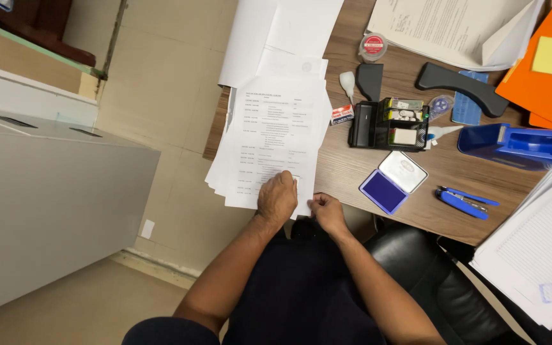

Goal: Manually stamping a series of registration and program sheets with a rubber stamp.

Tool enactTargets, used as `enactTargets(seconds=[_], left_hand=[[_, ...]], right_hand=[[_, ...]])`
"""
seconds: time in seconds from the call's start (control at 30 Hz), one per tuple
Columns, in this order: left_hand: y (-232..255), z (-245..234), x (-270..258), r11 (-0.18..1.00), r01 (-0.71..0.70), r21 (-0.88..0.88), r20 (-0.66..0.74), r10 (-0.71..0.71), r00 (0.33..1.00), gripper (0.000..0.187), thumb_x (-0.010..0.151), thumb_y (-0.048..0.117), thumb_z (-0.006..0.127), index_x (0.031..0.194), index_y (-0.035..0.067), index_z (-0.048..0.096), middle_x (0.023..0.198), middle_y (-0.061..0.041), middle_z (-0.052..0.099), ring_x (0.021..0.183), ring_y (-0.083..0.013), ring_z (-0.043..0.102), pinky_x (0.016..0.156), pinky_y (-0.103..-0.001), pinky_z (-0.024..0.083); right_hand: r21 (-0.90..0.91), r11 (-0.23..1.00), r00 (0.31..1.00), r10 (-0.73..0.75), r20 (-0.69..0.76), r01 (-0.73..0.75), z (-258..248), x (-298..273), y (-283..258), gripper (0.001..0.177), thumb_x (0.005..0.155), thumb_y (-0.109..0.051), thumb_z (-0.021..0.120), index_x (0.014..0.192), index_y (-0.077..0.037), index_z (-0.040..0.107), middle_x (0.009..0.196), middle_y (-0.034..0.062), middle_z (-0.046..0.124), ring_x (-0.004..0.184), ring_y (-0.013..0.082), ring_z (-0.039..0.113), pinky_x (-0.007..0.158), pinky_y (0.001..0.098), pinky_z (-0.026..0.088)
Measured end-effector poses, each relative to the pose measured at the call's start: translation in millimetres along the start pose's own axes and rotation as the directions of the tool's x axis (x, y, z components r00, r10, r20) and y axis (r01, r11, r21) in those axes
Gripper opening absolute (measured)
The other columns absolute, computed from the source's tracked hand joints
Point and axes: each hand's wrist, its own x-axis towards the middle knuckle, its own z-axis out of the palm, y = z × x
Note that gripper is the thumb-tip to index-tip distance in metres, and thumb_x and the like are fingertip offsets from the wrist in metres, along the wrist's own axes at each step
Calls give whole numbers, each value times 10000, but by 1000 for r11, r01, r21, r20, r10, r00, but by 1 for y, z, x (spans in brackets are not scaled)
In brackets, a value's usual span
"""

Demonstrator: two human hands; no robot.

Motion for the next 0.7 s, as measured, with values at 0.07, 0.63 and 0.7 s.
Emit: enactTargets(seconds=[0.07, 0.63, 0.7], left_hand=[[0, 2, 0, 1000, 1, 10, 11, -1, 1000, 212, 954, 188, 652, 922, 12, 537, 815, -188, 643, 755, -389, 651, 702, -521, 516], [39, 37, 41, 814, 219, -538, 107, -192, 976, 312, 818, 178, 778, 1066, 97, 607, 837, -178, 723, 777, -360, 721, 705, -462, 572], [59, 51, 47, 899, 104, -426, 60, -87, 994, 363, 836, 176, 806, 1114, 71, 597, 914, -195, 715, 864, -381, 683, 762, -483, 545]], right_hand=[[-7, 1000, 1000, -1, -3, 1, 1, -5, -1, 141, 938, -132, 689, 943, -3, 744, 723, 56, 689, 602, 114, 601, 569, 278, 486], [204, 978, 998, 48, 29, -53, 9, -26, 15, 152, 969, -160, 641, 968, -27, 715, 780, 51, 715, 631, 104, 631, 568, 257, 474], [232, 972, 999, 31, 37, -38, 5, -30, 24, 156, 974, -155, 616, 966, -31, 710, 808, 42, 717, 658, 101, 631, 589, 255, 487]])
